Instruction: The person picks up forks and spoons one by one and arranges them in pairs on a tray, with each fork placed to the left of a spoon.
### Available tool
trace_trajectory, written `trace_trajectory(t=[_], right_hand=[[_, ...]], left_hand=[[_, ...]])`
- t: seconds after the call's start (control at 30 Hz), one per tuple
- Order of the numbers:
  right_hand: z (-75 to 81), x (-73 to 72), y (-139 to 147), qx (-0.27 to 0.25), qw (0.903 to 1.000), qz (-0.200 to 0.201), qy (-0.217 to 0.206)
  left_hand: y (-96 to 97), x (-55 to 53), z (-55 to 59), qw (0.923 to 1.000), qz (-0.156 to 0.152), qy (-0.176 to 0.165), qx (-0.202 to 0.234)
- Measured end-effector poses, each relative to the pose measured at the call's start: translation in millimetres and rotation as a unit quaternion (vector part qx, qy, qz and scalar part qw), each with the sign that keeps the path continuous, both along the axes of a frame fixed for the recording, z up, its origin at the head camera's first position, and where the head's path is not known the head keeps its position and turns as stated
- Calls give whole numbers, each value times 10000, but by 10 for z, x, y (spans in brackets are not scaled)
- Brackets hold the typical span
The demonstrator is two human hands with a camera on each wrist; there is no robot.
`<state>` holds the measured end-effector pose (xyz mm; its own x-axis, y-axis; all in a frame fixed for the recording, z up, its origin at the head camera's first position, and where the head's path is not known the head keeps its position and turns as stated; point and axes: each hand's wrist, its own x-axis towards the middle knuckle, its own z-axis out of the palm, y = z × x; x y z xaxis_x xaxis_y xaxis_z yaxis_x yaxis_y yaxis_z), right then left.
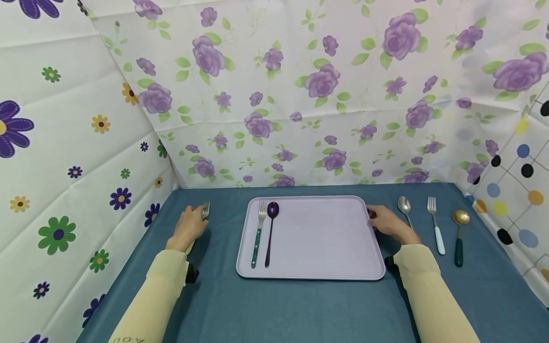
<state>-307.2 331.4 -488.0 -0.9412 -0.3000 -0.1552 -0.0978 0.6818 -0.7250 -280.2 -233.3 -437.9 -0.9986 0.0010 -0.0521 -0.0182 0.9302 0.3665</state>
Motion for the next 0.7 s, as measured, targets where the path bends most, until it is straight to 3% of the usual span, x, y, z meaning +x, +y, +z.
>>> trace_trajectory(t=[0.33,0.7], right_hand=[[4,7,-1,104,9999,-29,-11],[17,16,-4,106,9999,14,21]], left_hand=[[-23,-12,-114,9998,89,-65,-136],[-49,24,-97,9996,-4,-65,-285]])
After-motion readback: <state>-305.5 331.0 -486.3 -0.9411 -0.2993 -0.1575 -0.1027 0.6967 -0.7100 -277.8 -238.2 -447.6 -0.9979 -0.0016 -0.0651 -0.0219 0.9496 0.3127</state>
